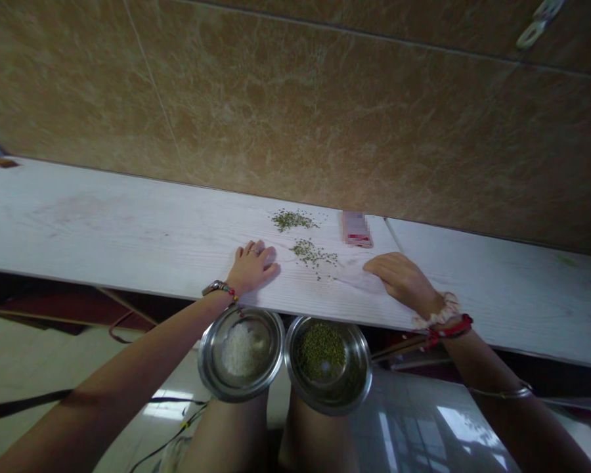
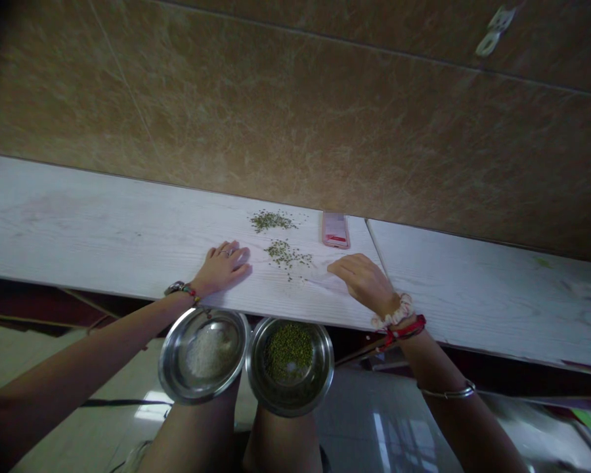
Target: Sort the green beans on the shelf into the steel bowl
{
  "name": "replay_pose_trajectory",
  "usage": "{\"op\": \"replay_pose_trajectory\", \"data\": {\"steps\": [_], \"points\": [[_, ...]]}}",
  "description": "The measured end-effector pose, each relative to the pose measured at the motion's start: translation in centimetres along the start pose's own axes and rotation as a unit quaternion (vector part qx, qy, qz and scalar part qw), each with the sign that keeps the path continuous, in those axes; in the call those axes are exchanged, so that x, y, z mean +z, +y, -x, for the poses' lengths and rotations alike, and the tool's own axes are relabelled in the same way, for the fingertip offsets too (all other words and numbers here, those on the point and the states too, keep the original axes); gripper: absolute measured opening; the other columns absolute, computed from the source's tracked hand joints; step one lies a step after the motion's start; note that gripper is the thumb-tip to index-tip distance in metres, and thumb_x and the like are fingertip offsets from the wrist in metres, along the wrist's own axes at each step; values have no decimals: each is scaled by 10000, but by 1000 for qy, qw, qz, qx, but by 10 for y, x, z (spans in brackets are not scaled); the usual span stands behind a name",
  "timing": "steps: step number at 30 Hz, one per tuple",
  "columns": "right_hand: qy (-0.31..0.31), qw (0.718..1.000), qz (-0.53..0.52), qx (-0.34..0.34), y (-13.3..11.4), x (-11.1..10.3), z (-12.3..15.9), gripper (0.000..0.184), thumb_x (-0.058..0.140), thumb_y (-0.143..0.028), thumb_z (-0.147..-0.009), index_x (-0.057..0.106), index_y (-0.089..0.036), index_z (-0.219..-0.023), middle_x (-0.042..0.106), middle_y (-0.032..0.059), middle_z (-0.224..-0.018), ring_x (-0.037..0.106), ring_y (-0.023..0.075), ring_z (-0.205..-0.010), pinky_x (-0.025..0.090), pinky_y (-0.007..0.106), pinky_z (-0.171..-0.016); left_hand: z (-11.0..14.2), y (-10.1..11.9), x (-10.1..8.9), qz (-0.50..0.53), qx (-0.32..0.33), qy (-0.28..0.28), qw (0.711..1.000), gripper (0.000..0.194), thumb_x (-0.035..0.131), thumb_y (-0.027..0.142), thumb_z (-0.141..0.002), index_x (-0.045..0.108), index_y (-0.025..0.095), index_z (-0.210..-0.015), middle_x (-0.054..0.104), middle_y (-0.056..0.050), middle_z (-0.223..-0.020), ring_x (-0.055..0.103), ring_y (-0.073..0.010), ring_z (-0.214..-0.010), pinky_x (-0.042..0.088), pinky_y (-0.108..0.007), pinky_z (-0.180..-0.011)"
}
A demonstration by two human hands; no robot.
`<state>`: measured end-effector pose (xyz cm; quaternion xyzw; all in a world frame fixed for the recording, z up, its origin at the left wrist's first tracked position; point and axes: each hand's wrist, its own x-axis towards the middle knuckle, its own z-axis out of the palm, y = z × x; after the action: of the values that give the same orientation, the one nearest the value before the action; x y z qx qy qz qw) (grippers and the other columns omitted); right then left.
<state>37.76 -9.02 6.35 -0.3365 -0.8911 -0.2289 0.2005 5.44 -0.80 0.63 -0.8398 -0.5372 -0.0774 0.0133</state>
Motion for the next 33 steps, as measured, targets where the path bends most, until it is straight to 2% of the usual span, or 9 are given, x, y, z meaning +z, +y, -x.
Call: {"op": "replay_pose_trajectory", "data": {"steps": [10,17,28,31,33], "points": [[-12,1000,-9,-1,0,-6,0,289,419,-11,-806,631,-175,-914,711,55,-829,642,174,-795,500,322,-728,-1,-2,3,-8,4,16,1000,407,444,409,-888,524,213,-1236,470,-129,-1349,379,-329,-1263,320,-492,-984],[2,1000,-1,-11,-5,-12,0,284,417,-8,-814,626,-174,-910,711,53,-823,644,170,-792,502,313,-721,-2,-3,5,7,7,16,1000,426,444,413,-886,536,175,-1227,462,-161,-1345,383,-348,-1253,309,-509,-993],[-18,1000,-15,-9,-9,-15,0,300,428,-1,-789,632,-177,-922,708,52,-826,638,175,-793,503,320,-721,-1,-2,4,17,11,26,999,416,458,394,-876,557,156,-1203,476,-164,-1343,398,-353,-1250,331,-519,-982],[-16,1000,-16,-4,-10,-17,1,313,427,3,-785,629,-182,-937,709,52,-842,638,175,-809,500,323,-729,-2,-5,6,30,61,32,997,367,460,329,-866,583,143,-1157,522,-152,-1308,442,-315,-1229,354,-490,-987],[-10,1000,-9,-5,-11,-18,1,309,424,0,-789,629,-180,-934,709,56,-840,636,177,-803,498,324,-720,-3,-8,8,51,135,30,989,329,465,274,-851,596,161,-1130,566,-114,-1271,495,-261,-1191,385,-429,-985]]}}
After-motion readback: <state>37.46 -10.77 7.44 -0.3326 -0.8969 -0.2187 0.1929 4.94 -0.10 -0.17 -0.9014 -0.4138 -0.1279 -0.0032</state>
